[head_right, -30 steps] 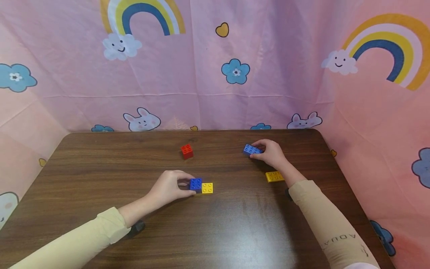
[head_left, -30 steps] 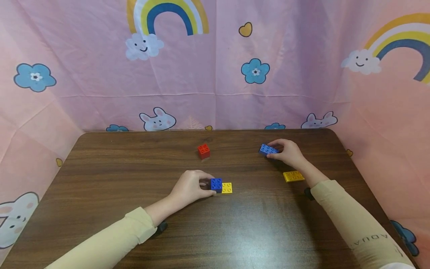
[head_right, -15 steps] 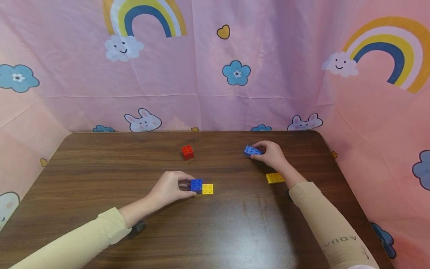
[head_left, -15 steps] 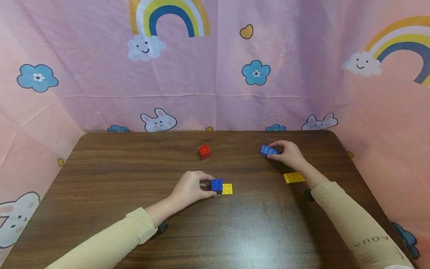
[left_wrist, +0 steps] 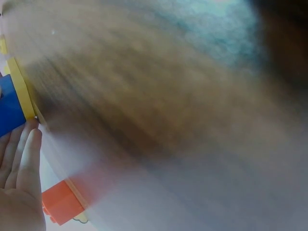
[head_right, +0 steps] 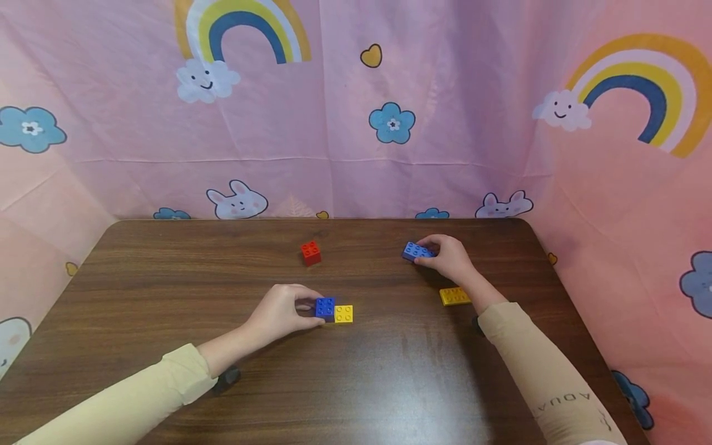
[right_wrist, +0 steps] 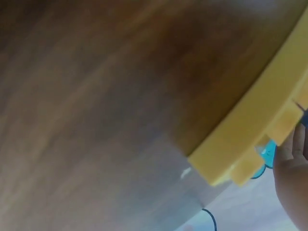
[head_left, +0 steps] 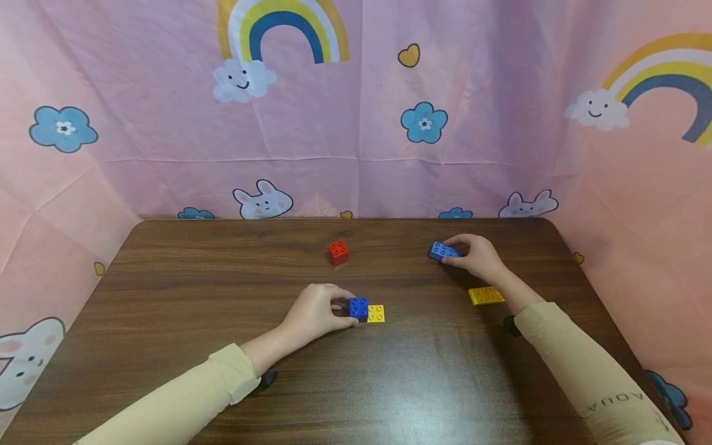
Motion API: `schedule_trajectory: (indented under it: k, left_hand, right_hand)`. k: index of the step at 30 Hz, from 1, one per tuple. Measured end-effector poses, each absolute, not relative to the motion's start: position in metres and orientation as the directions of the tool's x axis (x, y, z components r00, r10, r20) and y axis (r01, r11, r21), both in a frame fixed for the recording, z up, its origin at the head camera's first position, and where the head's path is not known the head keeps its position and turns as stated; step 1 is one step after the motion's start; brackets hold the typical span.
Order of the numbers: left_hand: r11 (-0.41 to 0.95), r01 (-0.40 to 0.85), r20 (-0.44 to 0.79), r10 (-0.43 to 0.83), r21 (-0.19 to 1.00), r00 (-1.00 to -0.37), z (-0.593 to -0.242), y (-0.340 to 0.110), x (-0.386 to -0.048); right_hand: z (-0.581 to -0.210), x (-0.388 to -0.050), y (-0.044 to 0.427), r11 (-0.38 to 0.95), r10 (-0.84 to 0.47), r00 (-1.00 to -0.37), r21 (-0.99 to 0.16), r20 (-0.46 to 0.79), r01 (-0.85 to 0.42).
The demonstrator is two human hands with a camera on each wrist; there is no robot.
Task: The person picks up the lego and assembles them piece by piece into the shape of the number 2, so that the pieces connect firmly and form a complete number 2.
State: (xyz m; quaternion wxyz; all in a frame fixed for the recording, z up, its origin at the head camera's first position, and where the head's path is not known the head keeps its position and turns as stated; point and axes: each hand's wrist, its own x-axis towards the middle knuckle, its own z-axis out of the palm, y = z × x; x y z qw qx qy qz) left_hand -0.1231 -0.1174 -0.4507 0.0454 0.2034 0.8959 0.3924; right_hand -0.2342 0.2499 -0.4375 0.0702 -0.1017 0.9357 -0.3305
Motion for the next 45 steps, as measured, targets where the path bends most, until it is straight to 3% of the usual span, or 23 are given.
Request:
schedule_trajectory:
  k: [45]
  left_hand:
    - [0.626, 0.324, 0.073, 0.392, 0.710, -0.917, -0.449, -0.117, -0.123]
  right_hand:
    - [-0.414, -0.211, 0.199, 0.661, -0.421, -0.907, -0.675, 0.031, -0.330]
